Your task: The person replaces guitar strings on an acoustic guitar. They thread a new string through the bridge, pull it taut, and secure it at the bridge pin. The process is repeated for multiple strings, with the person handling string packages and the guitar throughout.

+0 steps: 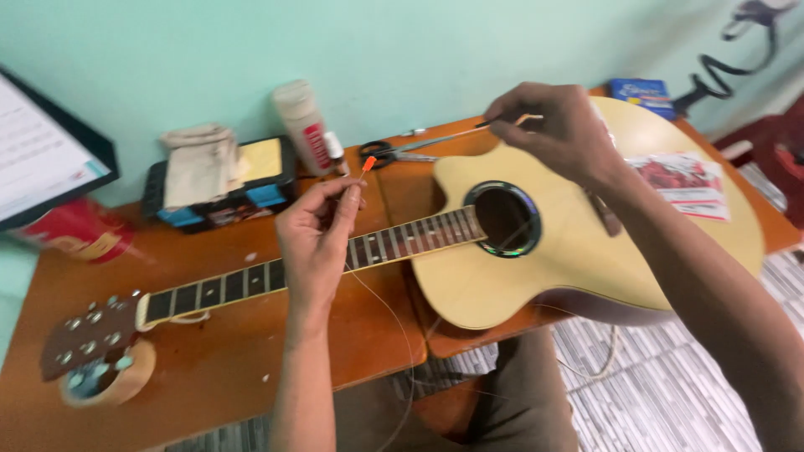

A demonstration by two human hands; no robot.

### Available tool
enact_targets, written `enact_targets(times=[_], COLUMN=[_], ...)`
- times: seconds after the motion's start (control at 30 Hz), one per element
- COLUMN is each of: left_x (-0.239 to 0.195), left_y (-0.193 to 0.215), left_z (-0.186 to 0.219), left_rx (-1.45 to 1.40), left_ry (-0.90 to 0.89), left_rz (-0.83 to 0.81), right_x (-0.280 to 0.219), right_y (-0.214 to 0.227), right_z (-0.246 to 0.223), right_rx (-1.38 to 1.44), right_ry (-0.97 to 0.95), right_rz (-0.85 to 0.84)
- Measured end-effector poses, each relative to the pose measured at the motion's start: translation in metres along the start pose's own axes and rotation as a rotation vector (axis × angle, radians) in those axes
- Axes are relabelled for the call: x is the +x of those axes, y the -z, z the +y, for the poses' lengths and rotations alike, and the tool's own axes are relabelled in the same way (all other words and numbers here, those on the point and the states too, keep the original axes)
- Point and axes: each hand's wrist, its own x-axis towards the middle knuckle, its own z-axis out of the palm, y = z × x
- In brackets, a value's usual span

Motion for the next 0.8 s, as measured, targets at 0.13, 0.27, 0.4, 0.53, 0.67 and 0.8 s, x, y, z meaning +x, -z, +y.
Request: enact_targets(times=[0.13,0.27,0.4,0.53,0.67,0.8], left_x=[0.016,0.036,0.062,0.075,0.074,0.07], left_y=[-0.055,-0.122,-0.193,-0.252,-0.291,-0.311], left_z=[0.036,0.03,-0.015,-0.06,-0.087,-0.102], left_rx=[0.162,0.32,0.4,0.612,0.7,0.749], left_ry=[-0.175,-0.471,-0.627,-0.505,-0.417,-0.37], left_rz=[-0.147,-0.281,-0.445,-0.641,-0.781,-0.845], right_x=[-0.052,-0.09,-0.114,-0.124,-0.123,-0.116], right_y=[0.071,0.104,0.11,0.101,0.101,0.107], right_z=[0.053,0.12,0.17,0.181,0.173,0.17], right_rx=[0.043,0.148,0.187,0.233,0.287,0.173], right_ry=[0.11,0.028,-0.049,-0.097,-0.164,-0.127], right_rz=[0.127,0.26,0.374,0.413,0.356,0.262])
